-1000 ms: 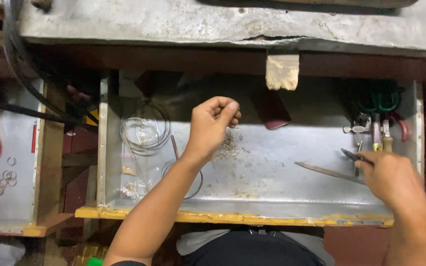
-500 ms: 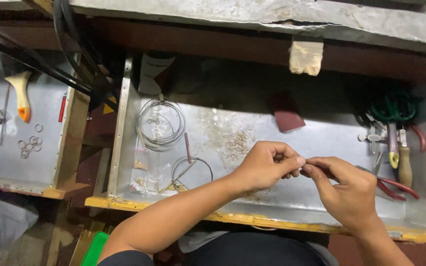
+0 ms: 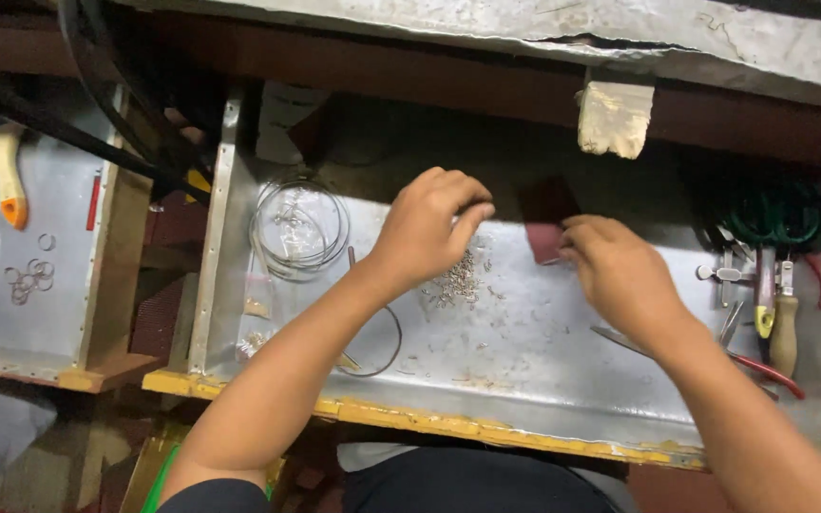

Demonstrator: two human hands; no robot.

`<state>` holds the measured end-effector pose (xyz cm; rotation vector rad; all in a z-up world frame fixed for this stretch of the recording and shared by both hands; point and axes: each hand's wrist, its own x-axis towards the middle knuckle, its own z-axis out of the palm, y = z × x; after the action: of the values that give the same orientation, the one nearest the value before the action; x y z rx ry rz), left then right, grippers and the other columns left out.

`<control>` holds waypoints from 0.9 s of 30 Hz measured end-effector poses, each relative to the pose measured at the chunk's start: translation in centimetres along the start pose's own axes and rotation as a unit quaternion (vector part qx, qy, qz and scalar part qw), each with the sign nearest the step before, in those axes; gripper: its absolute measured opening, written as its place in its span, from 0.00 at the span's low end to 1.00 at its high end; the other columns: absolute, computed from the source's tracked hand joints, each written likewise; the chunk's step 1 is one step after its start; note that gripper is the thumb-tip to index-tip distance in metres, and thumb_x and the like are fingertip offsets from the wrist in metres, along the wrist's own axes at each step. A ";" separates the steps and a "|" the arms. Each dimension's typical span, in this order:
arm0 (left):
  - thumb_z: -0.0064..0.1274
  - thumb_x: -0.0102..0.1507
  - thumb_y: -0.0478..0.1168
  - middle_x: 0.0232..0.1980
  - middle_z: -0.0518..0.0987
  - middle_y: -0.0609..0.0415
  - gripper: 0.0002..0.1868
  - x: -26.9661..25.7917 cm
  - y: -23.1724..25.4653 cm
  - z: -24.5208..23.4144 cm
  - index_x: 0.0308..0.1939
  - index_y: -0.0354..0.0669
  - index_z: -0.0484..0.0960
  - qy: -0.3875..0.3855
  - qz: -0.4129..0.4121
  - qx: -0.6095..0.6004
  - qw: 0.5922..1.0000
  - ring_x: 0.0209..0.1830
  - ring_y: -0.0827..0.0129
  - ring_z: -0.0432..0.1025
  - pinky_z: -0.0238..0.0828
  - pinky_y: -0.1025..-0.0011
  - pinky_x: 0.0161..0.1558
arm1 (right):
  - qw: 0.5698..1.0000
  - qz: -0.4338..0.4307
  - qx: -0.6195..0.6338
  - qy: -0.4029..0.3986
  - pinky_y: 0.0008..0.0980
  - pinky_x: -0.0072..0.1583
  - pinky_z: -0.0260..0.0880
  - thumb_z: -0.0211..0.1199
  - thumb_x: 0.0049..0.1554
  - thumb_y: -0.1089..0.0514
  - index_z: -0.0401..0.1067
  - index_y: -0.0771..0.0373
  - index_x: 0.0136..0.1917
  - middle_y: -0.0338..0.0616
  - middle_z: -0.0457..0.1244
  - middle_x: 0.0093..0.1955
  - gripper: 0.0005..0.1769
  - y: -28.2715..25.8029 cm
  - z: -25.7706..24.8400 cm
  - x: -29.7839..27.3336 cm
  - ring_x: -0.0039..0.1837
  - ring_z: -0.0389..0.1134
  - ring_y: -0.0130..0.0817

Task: The person uses pliers to adjust small metal rings and then polishes small metal components by rubbing them against sandpaper on a workbench.

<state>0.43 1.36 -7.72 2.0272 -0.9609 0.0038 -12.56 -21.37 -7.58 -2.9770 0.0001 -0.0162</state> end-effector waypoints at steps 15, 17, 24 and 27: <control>0.63 0.57 0.52 0.61 0.73 0.51 0.22 -1.3 -1.1 6.4 0.55 0.54 0.84 -0.191 0.058 0.172 0.965 0.58 0.48 0.68 0.63 0.53 0.48 | 0.994 -0.047 0.075 0.064 0.33 0.53 0.74 0.65 0.63 0.59 0.77 0.56 0.47 0.40 0.69 0.45 0.01 0.4 3.3 -1.2 0.54 0.72 0.39; 0.62 0.58 0.50 0.61 0.73 0.51 0.24 -1.3 -0.7 5.8 0.58 0.53 0.82 -0.210 0.044 0.153 0.965 0.59 0.48 0.68 0.63 0.54 0.49 | 0.995 -0.055 0.062 0.064 0.33 0.52 0.74 0.65 0.63 0.59 0.77 0.56 0.46 0.39 0.69 0.44 0.02 0.7 3.6 -1.3 0.52 0.72 0.38; 0.59 0.61 0.47 0.64 0.75 0.49 0.25 -0.6 -0.6 4.6 0.62 0.51 0.80 -0.238 0.049 0.138 0.960 0.60 0.46 0.70 0.64 0.53 0.48 | 0.989 -0.090 0.052 0.102 0.30 0.50 0.72 0.68 0.60 0.63 0.81 0.55 0.43 0.40 0.69 0.42 0.05 0.7 3.5 0.1 0.48 0.71 0.36; 0.58 0.61 0.47 0.64 0.75 0.49 0.25 -0.7 -1.0 4.9 0.63 0.52 0.80 -0.239 0.040 0.128 0.962 0.59 0.45 0.70 0.63 0.52 0.47 | 0.991 -0.038 0.104 0.081 0.32 0.51 0.74 0.69 0.62 0.59 0.80 0.59 0.46 0.42 0.67 0.41 0.02 1.3 3.0 -0.3 0.48 0.71 0.37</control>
<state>-1.09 -1.38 -11.73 2.2766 -1.4027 -0.3485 -12.82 -22.17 -10.75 -2.7571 -0.0907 -0.2519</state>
